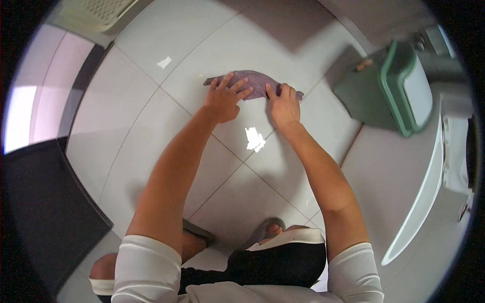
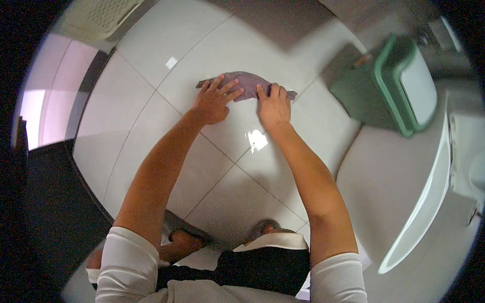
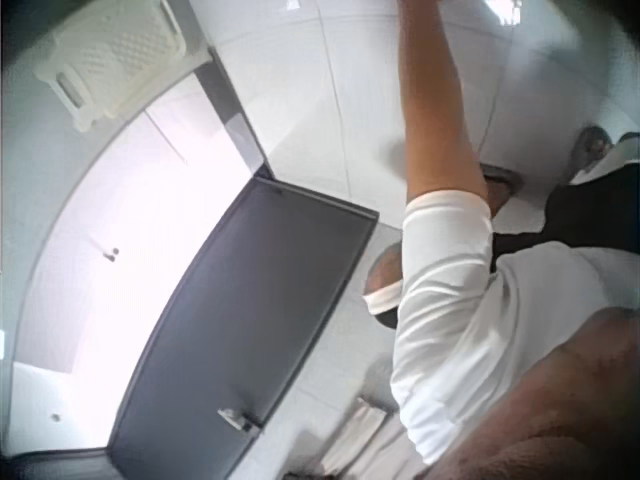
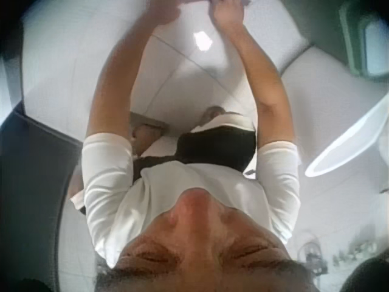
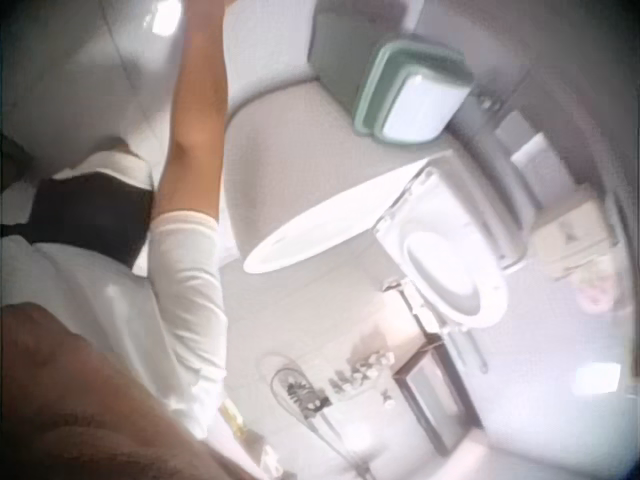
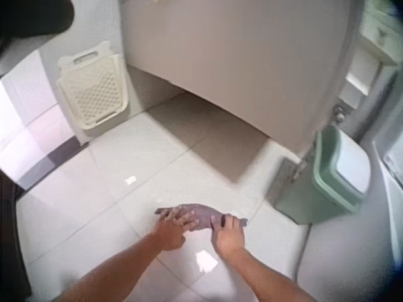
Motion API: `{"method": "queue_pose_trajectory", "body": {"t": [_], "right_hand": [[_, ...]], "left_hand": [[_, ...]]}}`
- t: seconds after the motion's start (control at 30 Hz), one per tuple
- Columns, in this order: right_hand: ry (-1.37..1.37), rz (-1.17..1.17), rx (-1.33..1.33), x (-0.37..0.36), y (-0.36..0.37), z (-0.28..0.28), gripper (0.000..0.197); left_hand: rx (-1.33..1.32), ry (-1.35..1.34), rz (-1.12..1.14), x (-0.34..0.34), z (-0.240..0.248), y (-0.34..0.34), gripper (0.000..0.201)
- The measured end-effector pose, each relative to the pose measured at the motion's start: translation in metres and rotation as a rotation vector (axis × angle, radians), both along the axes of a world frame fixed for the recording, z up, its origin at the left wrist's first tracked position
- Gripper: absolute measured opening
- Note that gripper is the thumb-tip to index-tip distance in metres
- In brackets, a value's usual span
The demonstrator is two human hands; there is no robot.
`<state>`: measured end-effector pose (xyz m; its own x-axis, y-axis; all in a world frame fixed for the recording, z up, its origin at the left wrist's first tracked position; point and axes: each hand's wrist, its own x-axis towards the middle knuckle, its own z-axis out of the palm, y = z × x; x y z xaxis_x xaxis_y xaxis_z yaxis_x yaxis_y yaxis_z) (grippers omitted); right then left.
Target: Cleaning and scrubbing the bathroom floor with a cloth.
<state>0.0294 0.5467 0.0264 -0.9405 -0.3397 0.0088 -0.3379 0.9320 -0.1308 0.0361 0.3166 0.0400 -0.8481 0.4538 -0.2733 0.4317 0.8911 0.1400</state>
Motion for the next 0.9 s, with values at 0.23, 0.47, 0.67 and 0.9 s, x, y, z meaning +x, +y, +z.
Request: {"method": "queue_pose_trajectory", "body": {"t": [0.23,0.47,0.67,0.9], "right_hand": [[-0.177,0.288,0.097,-0.024,-0.132,0.005,0.045],[-0.093,0.675,0.133,0.028,-0.194,-0.004,0.056],[-0.237,0.82,0.002,0.094,-0.169,-0.009,0.057],[-0.374,0.89,0.055,0.142,-0.122,-0.02,0.059]], "left_hand": [[-0.015,-0.048,0.41,0.048,0.005,-0.105,0.073],[0.004,-0.061,0.7,0.17,-0.002,-0.143,0.076],[0.052,-0.246,0.857,0.248,0.012,-0.092,0.08],[0.122,-0.4,0.862,0.295,0.014,-0.052,0.08]]}}
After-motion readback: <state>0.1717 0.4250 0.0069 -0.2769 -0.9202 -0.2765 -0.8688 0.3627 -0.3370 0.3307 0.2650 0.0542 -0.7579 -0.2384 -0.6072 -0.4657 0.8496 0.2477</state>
